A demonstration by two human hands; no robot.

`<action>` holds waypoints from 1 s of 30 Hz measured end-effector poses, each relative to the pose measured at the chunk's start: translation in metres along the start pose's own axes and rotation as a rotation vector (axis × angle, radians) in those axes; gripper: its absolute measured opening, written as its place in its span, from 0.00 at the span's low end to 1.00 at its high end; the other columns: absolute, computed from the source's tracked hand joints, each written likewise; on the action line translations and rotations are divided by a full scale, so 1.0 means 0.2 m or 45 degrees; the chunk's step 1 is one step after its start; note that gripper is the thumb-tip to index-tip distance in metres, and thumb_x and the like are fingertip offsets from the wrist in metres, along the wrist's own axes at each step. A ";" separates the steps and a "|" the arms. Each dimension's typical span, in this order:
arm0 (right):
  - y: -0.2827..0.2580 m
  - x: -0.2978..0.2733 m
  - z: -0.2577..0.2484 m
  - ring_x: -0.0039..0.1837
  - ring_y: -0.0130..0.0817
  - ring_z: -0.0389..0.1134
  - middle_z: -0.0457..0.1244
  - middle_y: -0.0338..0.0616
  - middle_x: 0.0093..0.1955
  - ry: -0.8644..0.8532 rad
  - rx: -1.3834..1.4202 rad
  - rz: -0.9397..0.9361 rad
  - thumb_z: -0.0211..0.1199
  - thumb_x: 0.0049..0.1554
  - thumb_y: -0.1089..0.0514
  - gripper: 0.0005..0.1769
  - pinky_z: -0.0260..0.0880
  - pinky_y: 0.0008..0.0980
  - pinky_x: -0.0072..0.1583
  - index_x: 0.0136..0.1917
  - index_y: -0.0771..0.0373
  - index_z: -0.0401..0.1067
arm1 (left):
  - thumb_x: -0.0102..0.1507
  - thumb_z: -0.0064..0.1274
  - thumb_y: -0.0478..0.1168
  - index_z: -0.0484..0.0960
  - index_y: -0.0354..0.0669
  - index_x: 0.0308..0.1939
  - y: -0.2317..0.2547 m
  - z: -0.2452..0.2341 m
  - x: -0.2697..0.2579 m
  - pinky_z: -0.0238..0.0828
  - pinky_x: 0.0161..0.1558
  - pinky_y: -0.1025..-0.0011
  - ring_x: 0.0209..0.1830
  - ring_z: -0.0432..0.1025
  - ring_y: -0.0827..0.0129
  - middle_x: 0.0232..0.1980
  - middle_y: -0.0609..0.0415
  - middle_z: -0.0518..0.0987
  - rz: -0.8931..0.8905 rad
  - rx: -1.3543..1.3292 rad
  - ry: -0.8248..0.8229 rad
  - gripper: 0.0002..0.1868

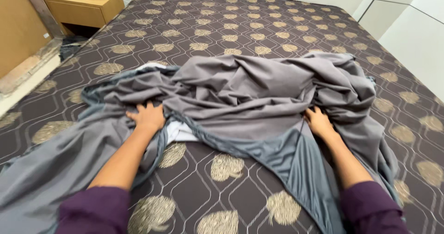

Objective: The person picks up a bedsheet from the floor, unfolds it across the mattress, and tucks the edges around the sides of the bed by hand.

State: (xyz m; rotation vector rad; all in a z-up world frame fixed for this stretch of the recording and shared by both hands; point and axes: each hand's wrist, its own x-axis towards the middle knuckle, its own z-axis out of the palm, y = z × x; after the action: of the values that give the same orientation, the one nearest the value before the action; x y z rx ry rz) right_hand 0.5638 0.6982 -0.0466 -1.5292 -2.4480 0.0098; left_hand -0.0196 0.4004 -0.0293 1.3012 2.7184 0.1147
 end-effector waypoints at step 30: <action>-0.60 -1.31 -0.31 0.76 0.60 0.51 0.48 0.66 0.80 -0.129 0.127 -0.140 0.65 0.52 0.29 0.42 0.56 0.47 0.71 0.69 0.57 0.68 | 0.59 0.52 0.34 0.77 0.42 0.38 0.11 0.22 -0.90 0.78 0.37 0.65 0.41 0.78 0.57 0.41 0.50 0.77 0.422 -0.100 0.961 0.05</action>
State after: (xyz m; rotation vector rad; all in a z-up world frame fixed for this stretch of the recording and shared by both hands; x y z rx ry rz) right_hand 0.5807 0.4043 -0.0242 -1.3824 -2.5649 0.1900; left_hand 0.1153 0.2735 -0.0564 1.9894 2.9514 0.9022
